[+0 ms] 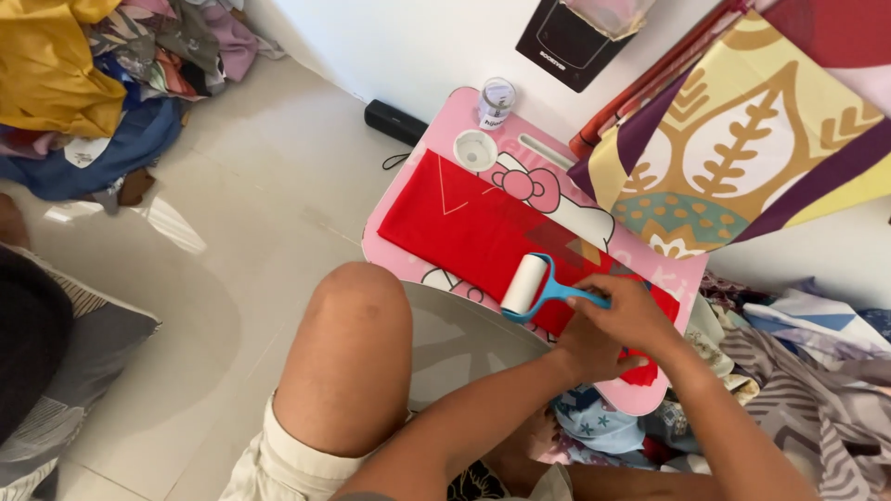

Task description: Using a lint roller to clean a red cloth on a small table, including folding and unfolding the cloth to reach all surfaces.

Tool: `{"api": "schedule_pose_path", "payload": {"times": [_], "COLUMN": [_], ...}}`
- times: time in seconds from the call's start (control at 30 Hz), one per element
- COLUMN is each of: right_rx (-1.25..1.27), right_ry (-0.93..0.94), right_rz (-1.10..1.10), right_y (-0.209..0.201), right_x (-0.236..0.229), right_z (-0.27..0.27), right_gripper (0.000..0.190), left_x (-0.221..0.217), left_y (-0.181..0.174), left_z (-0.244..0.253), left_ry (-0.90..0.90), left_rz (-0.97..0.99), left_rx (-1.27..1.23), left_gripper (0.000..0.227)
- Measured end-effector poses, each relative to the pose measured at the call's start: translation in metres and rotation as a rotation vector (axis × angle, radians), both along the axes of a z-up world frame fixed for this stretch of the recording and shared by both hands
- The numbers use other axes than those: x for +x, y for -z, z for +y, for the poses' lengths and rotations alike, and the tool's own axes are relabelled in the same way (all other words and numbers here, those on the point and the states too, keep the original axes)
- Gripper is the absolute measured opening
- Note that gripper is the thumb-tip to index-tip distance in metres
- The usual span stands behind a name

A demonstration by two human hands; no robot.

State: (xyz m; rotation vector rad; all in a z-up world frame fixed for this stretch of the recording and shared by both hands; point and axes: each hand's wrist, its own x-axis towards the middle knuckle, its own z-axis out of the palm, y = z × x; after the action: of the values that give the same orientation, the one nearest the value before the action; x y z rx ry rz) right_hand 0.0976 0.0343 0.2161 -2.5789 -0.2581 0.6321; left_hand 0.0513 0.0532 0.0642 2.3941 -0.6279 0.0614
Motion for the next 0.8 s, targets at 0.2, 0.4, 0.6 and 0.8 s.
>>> {"api": "schedule_pose_path", "payload": {"times": [0.2, 0.4, 0.6, 0.8], "right_rx": [-0.011, 0.112, 0.212, 0.022], "right_ry": [-0.09, -0.195, -0.203, -0.106], "right_rz": [0.023, -0.052, -0.09, -0.047], "right_y": [0.01, 0.032, 0.027, -0.022], "right_x": [0.015, 0.045, 0.058, 0.078], "right_z": [0.076, 0.169, 0.199, 0.144], "right_gripper": [0.028, 0.025, 0.025, 0.019], "left_x": [-0.003, -0.012, 0.009, 0.009], "left_y": [0.023, 0.03, 0.018, 0.011], "left_z": [0.004, -0.003, 0.005, -0.002], "left_ry": [0.05, -0.256, -0.117, 0.066], "left_rz": [0.158, -0.154, 0.094, 0.356], "left_rx": [0.14, -0.002, 0.052, 0.087], "left_gripper": [0.074, 0.062, 0.074, 0.09]}}
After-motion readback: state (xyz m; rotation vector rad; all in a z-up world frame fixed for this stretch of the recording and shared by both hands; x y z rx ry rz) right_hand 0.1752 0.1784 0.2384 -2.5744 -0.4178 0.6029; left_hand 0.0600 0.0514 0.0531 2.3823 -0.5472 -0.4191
